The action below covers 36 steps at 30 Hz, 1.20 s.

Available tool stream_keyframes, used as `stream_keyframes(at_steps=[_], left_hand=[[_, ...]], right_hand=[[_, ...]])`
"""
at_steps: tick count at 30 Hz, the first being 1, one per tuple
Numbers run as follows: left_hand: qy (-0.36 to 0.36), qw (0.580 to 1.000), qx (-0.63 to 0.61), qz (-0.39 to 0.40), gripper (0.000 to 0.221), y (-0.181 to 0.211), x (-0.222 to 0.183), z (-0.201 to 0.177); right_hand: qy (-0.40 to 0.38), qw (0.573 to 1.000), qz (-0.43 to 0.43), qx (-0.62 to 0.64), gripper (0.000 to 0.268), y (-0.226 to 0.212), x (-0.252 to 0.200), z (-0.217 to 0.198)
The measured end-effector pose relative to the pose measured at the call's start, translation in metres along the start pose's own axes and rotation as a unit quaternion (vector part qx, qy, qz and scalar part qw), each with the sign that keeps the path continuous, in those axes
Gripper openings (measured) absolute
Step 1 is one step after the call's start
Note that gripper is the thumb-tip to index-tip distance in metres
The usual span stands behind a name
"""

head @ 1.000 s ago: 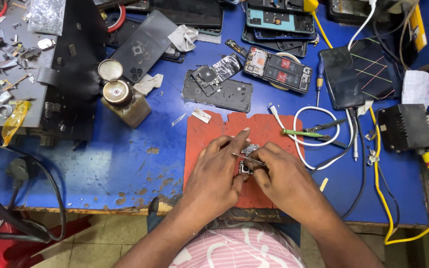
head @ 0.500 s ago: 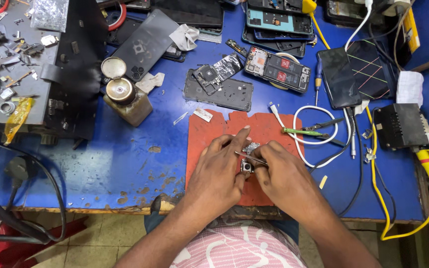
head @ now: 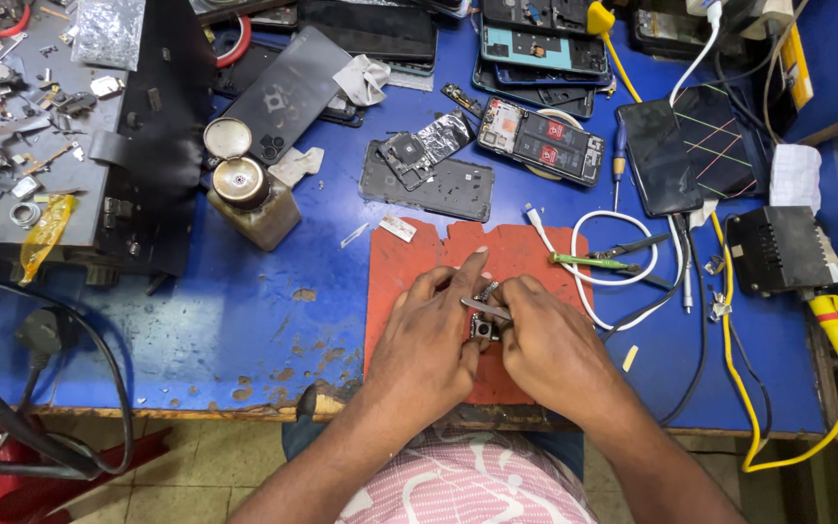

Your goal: The person disassembles a mobile phone using a screwdriver and a pointed tool, then cleans a circuit board component with a brush.

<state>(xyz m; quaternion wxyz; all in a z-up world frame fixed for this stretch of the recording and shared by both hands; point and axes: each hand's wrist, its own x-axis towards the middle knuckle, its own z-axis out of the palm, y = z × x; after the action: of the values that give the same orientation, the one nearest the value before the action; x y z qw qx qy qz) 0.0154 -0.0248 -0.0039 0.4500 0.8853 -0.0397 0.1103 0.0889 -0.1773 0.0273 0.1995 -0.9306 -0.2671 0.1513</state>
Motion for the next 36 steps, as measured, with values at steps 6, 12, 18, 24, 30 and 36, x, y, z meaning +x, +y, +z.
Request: stream_keyframes(at_steps=[6, 12, 18, 24, 30, 36], left_hand=[[0.016, 1.000, -0.002, 0.020, 0.072, -0.002, -0.003, -0.001], [0.033, 0.998, 0.028, 0.054, 0.044, -0.005, -0.006, 0.004], [0.044, 0.996, 0.045, 0.055, 0.018, -0.005, -0.007, 0.010], [0.062, 0.993, 0.075, 0.068, 0.017, 0.002, 0.001, 0.010], [0.055, 0.993, 0.085, 0.061, 0.014, 0.006, 0.026, -0.002], [0.101, 0.967, 0.217, 0.084, 0.012, -0.039, 0.118, -0.002]], right_hand=[[0.077, 0.990, -0.047, 0.111, 0.011, 0.023, -0.005, 0.003], [0.152, 0.953, 0.059, 0.256, 0.009, 0.060, -0.023, 0.009], [0.244, 0.936, -0.023, 0.254, 0.008, 0.064, -0.032, 0.019], [0.251, 0.949, -0.031, 0.187, 0.009, 0.057, -0.031, 0.016], [0.263, 0.943, -0.059, 0.195, 0.008, 0.056, -0.031, 0.017], [0.282, 0.940, -0.080, 0.174, 0.009, 0.054, -0.032, 0.017]])
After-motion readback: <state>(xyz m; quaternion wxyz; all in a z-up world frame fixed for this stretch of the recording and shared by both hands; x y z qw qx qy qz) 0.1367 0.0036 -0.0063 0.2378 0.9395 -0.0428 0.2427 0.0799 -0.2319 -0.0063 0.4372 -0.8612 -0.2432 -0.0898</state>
